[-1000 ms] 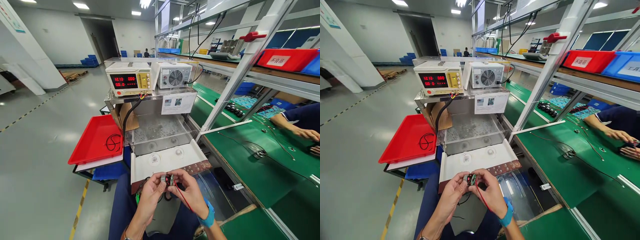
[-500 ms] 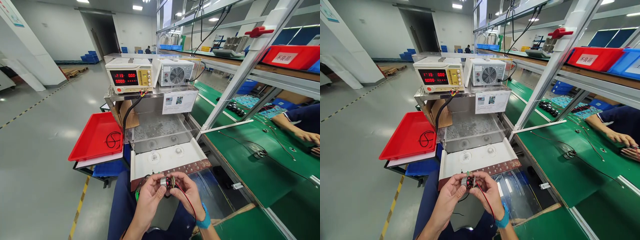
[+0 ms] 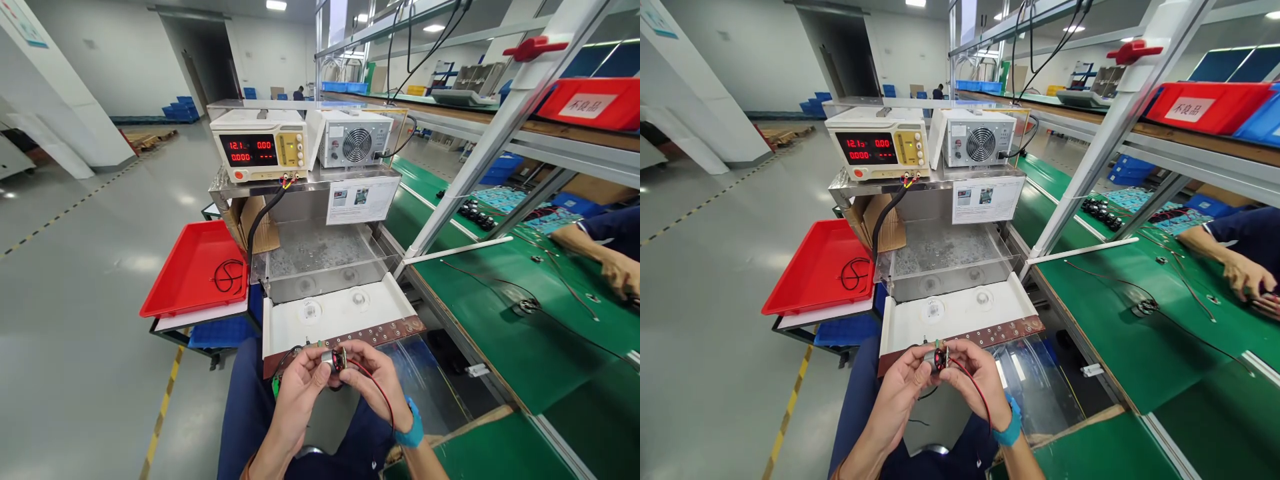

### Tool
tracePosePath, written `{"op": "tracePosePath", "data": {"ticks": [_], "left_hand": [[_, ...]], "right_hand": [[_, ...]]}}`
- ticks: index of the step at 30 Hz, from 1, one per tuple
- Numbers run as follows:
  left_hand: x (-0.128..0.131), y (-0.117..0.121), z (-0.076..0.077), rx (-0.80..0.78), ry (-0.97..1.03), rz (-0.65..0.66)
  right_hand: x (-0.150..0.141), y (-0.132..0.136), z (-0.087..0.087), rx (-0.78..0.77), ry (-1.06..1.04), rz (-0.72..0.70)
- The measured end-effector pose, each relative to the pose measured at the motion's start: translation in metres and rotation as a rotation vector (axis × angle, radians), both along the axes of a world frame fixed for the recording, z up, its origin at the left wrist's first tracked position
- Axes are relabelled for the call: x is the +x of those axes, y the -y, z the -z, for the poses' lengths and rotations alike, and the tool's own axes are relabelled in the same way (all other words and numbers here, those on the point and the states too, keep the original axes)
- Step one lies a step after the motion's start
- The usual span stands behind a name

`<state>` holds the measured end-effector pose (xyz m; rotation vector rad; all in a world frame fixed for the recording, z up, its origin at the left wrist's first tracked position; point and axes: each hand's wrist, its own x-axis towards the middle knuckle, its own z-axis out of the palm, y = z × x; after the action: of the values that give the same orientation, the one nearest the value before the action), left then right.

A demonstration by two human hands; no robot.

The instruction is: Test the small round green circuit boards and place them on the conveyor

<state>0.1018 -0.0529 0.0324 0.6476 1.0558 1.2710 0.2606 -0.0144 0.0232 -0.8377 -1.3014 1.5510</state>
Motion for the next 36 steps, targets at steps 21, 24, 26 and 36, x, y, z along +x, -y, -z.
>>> {"op": "tracePosePath", "data": {"ticks": [21, 24, 26, 36], "left_hand": [[-0.003, 0.015, 0.003, 0.169, -0.229, 0.012], [-0.009, 0.016, -0.003, 0.190, -0.313, 0.052], [-0.014, 0.014, -0.009, 0.165, -0.361, 0.084], [-0.019, 0.009, -0.018, -0.016, -0.435, 0.273]], "right_hand": [[-0.007, 0.010, 0.020, -0.142, -0.194, 0.003], [-0.007, 0.012, 0.018, -0.179, -0.279, -0.074], [-0.006, 0.013, 0.015, -0.190, -0.304, -0.132], [0.005, 0.009, 0.002, -0.183, -0.078, -0.277]]}}
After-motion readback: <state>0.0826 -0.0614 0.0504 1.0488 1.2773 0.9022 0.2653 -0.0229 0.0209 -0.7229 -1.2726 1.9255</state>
